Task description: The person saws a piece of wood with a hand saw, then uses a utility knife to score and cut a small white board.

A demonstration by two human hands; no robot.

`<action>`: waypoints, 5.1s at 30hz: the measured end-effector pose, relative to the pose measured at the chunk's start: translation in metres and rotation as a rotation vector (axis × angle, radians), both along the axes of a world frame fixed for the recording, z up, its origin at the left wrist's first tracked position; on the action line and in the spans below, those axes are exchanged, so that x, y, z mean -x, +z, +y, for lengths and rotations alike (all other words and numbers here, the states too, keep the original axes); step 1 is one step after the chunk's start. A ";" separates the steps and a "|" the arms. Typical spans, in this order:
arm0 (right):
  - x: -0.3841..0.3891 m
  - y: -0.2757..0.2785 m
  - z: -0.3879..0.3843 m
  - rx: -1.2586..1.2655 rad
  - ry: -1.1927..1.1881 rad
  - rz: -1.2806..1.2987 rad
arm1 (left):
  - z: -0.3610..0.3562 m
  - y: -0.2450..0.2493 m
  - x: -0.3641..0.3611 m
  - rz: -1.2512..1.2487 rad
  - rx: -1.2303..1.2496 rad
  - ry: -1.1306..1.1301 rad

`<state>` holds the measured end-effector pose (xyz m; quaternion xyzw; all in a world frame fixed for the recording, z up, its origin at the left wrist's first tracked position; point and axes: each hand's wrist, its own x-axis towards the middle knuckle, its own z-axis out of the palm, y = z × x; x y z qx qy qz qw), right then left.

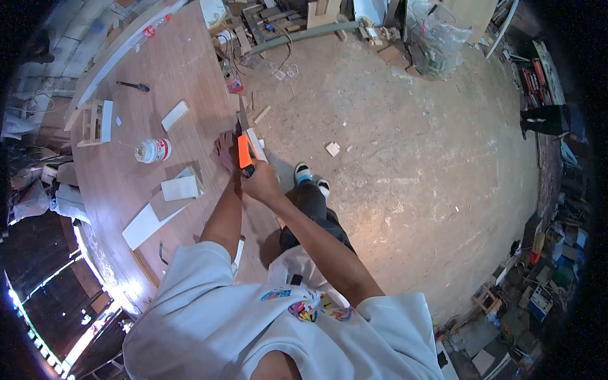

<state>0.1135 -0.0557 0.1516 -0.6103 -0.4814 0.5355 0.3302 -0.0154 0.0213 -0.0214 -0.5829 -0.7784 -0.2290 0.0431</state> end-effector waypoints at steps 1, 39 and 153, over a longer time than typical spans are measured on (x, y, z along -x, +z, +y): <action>-0.003 0.005 -0.003 0.051 0.020 -0.014 | -0.007 0.000 -0.001 -0.003 0.020 0.002; -0.045 0.101 -0.100 0.108 0.079 0.047 | -0.011 0.015 -0.009 -0.045 0.025 0.022; 0.015 0.015 0.143 0.438 0.070 0.312 | 0.017 0.060 -0.016 -0.205 0.005 -0.125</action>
